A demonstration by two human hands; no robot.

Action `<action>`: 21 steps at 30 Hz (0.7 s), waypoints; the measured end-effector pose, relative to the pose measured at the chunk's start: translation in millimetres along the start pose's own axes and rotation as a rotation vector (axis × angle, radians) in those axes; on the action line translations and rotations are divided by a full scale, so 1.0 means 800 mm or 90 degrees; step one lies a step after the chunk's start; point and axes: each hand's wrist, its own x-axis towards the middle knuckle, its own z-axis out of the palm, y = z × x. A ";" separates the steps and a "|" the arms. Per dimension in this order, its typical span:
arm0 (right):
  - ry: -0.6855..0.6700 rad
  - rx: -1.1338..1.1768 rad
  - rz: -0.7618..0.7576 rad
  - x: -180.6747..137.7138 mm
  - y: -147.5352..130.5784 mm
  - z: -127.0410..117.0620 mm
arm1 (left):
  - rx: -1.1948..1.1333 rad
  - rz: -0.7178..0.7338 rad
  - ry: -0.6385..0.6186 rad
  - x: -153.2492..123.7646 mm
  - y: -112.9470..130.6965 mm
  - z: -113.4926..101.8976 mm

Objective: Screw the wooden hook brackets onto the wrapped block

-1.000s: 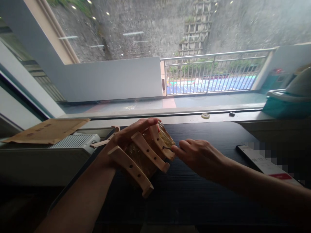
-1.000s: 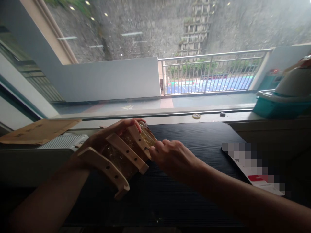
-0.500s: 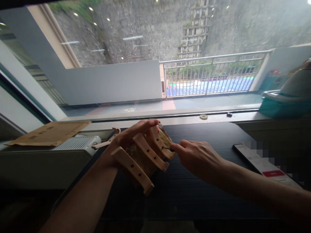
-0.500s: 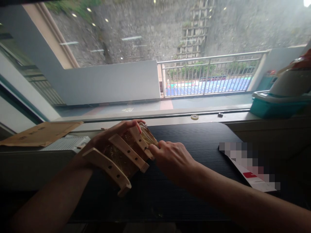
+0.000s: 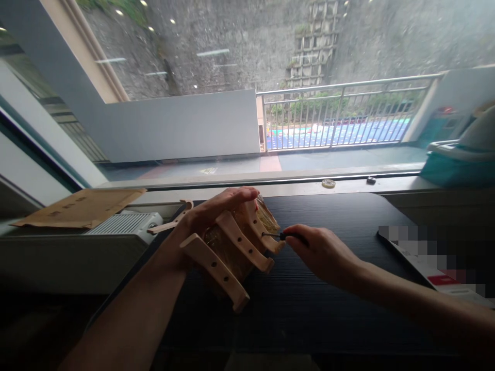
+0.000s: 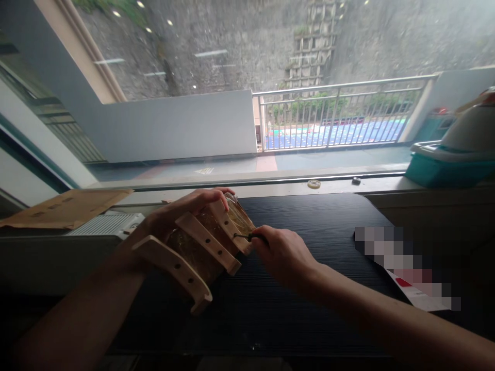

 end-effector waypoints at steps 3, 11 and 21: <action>-0.033 -0.021 0.020 0.000 -0.004 -0.011 | 0.017 -0.025 -0.023 0.004 0.003 0.003; -0.004 -0.392 -0.315 -0.006 -0.021 -0.028 | 0.018 -0.006 -0.046 0.003 0.003 0.004; 0.012 -0.188 -0.122 0.005 -0.016 -0.004 | 0.035 -0.016 -0.036 0.004 0.002 -0.004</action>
